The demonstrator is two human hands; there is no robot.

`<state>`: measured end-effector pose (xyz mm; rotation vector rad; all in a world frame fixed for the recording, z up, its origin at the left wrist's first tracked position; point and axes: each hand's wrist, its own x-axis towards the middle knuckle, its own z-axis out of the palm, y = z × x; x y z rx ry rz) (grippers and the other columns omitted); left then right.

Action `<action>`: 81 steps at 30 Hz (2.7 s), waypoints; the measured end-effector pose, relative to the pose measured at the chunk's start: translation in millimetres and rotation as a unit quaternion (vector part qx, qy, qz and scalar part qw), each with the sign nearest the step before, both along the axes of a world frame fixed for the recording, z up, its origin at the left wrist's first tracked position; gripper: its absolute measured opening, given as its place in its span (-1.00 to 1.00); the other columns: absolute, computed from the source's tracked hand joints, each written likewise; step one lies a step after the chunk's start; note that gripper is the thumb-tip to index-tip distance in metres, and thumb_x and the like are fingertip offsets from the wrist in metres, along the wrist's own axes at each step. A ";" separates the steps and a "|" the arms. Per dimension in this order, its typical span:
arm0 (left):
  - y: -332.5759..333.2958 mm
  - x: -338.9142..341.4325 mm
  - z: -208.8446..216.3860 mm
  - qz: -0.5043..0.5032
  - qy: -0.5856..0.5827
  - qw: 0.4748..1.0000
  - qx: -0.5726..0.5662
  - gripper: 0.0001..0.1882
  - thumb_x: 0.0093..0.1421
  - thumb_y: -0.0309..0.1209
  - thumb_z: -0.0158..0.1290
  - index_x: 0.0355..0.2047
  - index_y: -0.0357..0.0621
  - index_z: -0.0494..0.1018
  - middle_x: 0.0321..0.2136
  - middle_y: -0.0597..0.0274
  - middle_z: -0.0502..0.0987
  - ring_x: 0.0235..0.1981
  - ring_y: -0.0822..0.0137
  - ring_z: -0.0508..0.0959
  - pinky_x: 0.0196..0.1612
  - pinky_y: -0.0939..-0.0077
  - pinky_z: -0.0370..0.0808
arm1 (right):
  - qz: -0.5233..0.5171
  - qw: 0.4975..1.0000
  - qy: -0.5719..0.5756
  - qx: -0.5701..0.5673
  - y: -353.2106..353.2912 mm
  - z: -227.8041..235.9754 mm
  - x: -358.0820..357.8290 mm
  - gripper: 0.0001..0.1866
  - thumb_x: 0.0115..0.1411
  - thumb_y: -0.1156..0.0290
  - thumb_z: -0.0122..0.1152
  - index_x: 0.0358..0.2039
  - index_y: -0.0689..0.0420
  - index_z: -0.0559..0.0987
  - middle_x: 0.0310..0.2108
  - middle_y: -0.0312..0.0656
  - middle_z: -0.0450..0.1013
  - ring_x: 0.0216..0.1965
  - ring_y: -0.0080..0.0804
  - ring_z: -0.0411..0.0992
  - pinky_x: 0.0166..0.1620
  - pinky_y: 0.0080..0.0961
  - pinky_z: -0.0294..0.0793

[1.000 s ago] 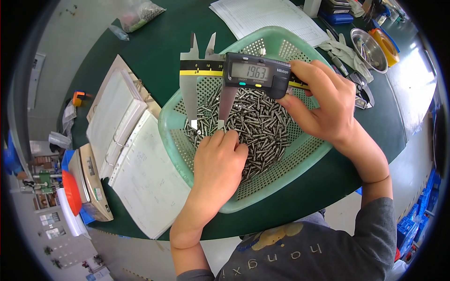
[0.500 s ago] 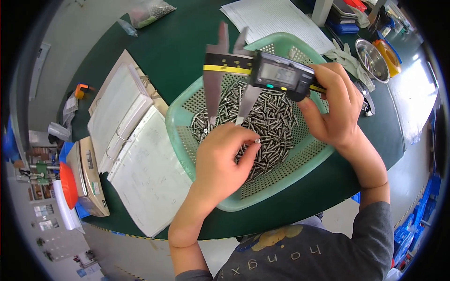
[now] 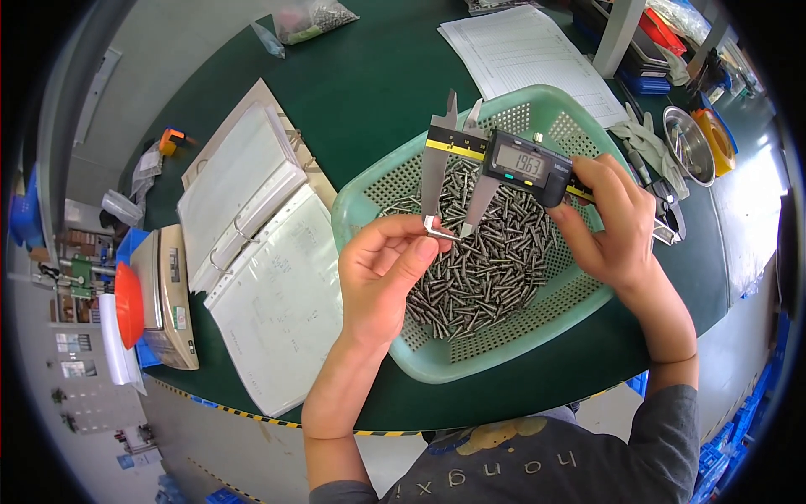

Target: Measuring the dimensions of small metal components using a digital caliper.

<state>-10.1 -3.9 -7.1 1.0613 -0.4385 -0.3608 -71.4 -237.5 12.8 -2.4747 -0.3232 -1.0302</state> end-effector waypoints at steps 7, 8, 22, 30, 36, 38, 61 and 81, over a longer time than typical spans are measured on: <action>-1.0 0.1 0.9 -0.004 -0.002 1.000 -0.005 -0.81 0.14 -0.59 0.06 -0.21 -0.34 0.43 -0.29 0.09 0.53 -0.25 0.32 0.55 -0.10 0.43 0.51 | 0.011 1.000 0.015 0.011 -0.2 0.5 -0.5 -0.66 -0.11 0.44 0.32 -0.29 0.25 0.46 -0.57 -0.18 0.35 -0.64 -0.29 0.36 -0.62 -0.48 0.31; -1.1 -0.3 1.4 -0.004 -0.003 1.000 -0.005 -0.80 0.13 -0.59 0.06 -0.20 -0.34 0.43 -0.29 0.08 0.53 -0.24 0.31 0.55 -0.10 0.43 0.51 | 0.013 1.000 0.017 0.013 0.1 0.8 -0.5 -0.66 -0.11 0.44 0.32 -0.29 0.25 0.46 -0.58 -0.19 0.35 -0.64 -0.29 0.36 -0.62 -0.47 0.31; -0.2 -0.7 0.2 -0.017 0.015 0.999 -0.028 -0.80 0.12 -0.61 0.06 -0.20 -0.33 0.46 -0.29 0.08 0.53 -0.25 0.32 0.55 -0.11 0.45 0.49 | 0.006 0.999 0.029 0.022 0.9 2.6 -1.8 -0.67 -0.12 0.38 0.36 -0.35 0.23 0.48 -0.60 -0.19 0.35 -0.66 -0.28 0.36 -0.62 -0.48 0.31; -0.3 -1.8 0.2 -0.027 -0.015 0.999 -0.012 -0.79 0.09 -0.63 0.09 -0.22 -0.34 0.47 -0.31 0.13 0.52 -0.27 0.36 0.53 -0.15 0.50 0.47 | -0.002 1.000 0.024 -0.002 -0.5 0.8 -1.5 -0.66 -0.13 0.34 0.38 -0.38 0.22 0.48 -0.61 -0.20 0.36 -0.67 -0.27 0.36 -0.63 -0.48 0.32; -1.0 -1.8 1.6 -0.001 -0.011 1.000 -0.009 -0.80 0.09 -0.64 0.08 -0.23 -0.34 0.47 -0.30 0.08 0.53 -0.26 0.35 0.54 -0.14 0.51 0.48 | 0.003 1.000 0.012 -0.006 3.4 1.2 -2.6 -0.65 -0.10 0.38 0.32 -0.31 0.26 0.47 -0.58 -0.18 0.36 -0.69 -0.25 0.34 -0.63 -0.46 0.32; -1.1 -2.2 1.6 0.005 -0.011 1.000 -0.016 -0.80 0.10 -0.64 0.08 -0.23 -0.34 0.47 -0.31 0.07 0.54 -0.26 0.35 0.55 -0.14 0.51 0.48 | 0.002 1.000 0.007 -0.001 4.4 0.7 -1.7 -0.64 -0.12 0.40 0.32 -0.30 0.26 0.47 -0.58 -0.18 0.35 -0.68 -0.25 0.34 -0.63 -0.46 0.32; 1.5 -0.4 -0.9 -0.008 -0.009 0.998 -0.058 -0.80 0.09 -0.63 0.09 -0.24 -0.34 0.46 -0.30 0.06 0.53 -0.26 0.31 0.56 -0.13 0.46 0.51 | 0.008 1.000 0.007 0.000 3.5 2.3 -1.5 -0.65 -0.16 0.40 0.36 -0.34 0.23 0.48 -0.62 -0.21 0.33 -0.70 -0.31 0.33 -0.64 -0.49 0.30; -21.8 -20.8 13.1 -0.101 -0.502 0.707 0.488 -0.66 -0.22 -0.48 0.25 -0.33 -0.13 0.55 -0.54 0.25 0.33 -0.45 0.21 0.39 -0.38 0.34 0.36 | -0.089 0.995 0.023 0.023 -0.1 -5.4 1.8 -0.70 -0.04 0.37 0.27 -0.29 0.22 0.47 -0.55 -0.18 0.39 -0.66 -0.23 0.37 -0.63 -0.41 0.32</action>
